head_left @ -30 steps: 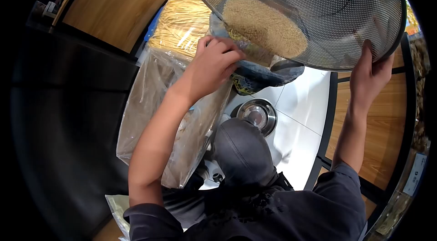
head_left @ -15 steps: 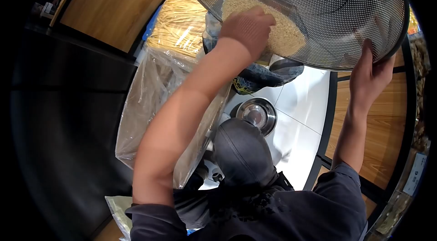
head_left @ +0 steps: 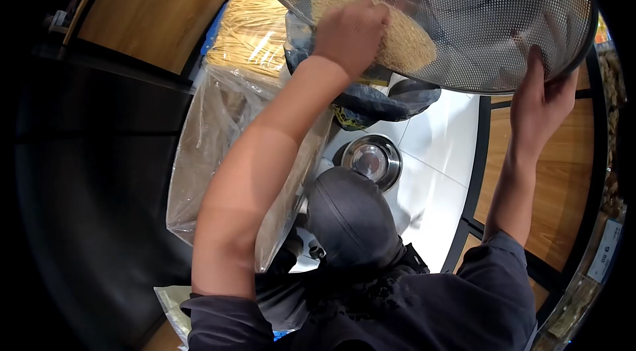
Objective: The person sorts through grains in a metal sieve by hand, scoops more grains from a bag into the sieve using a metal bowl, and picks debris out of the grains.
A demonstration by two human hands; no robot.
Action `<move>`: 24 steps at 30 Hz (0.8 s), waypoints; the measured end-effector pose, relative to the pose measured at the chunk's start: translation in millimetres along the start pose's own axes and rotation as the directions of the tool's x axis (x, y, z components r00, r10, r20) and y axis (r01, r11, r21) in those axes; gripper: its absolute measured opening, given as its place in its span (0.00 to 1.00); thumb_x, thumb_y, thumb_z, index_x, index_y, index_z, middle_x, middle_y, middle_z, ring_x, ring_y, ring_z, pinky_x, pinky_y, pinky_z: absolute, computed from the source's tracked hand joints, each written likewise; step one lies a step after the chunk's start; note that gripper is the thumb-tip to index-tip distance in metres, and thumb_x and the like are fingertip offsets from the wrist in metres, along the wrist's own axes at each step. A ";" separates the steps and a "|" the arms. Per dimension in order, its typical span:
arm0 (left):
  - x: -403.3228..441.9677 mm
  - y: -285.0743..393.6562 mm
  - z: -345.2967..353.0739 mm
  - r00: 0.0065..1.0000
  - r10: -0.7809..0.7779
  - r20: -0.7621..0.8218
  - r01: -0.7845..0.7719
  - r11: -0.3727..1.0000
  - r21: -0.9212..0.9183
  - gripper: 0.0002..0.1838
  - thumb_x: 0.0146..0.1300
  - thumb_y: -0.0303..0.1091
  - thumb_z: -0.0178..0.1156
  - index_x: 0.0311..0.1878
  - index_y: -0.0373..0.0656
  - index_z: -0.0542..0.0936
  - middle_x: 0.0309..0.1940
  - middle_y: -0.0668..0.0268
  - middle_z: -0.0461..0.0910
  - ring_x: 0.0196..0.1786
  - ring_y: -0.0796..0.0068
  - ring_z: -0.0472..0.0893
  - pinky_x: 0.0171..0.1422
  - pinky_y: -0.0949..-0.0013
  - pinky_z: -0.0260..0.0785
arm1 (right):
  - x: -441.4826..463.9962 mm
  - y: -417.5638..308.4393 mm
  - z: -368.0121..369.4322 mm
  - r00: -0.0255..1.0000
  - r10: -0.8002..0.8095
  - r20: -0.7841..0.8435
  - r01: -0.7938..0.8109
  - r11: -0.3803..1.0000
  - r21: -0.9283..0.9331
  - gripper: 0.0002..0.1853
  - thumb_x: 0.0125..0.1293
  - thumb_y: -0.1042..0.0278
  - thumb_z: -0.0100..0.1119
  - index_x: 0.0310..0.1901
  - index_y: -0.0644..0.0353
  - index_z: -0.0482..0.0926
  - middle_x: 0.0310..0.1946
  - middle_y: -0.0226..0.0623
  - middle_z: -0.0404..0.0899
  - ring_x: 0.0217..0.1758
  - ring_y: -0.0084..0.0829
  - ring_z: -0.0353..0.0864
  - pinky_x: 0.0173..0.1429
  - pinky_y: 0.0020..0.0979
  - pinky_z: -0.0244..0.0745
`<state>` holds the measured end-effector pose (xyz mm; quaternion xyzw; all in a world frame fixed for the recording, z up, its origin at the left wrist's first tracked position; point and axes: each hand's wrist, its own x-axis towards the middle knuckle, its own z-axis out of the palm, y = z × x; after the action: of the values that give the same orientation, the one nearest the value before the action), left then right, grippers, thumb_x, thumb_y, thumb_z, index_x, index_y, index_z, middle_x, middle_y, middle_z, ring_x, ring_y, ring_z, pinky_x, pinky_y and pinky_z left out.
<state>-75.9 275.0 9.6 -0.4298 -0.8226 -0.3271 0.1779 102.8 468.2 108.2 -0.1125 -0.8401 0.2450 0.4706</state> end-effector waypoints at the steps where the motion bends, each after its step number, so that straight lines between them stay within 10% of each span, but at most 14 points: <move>1: -0.5 0.1 -0.3 1.000 -0.009 0.006 0.009 1.000 0.000 0.06 0.62 0.32 0.62 0.40 0.50 0.85 0.37 0.64 0.83 0.40 0.56 0.84 0.47 0.55 0.77 | -0.1 0.1 0.8 1.000 -0.007 -0.004 0.007 1.000 -0.003 0.18 0.73 0.74 0.57 0.62 0.71 0.74 0.43 0.39 0.87 0.24 0.11 0.76 0.25 0.14 0.66; 24: -2.4 -4.0 3.9 0.998 -0.008 0.062 0.003 0.997 0.073 0.05 0.61 0.36 0.63 0.39 0.52 0.83 0.35 0.71 0.82 0.42 0.65 0.84 0.47 0.59 0.72 | 0.5 8.0 2.6 1.000 -0.003 -0.019 0.004 0.999 0.054 0.16 0.73 0.74 0.59 0.60 0.68 0.77 0.37 0.33 0.86 0.25 0.12 0.77 0.27 0.13 0.67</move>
<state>-77.9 274.6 3.9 -0.4307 -0.8404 -0.2837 0.1667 100.0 474.4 103.3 -0.1005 -0.8287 0.2659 0.4821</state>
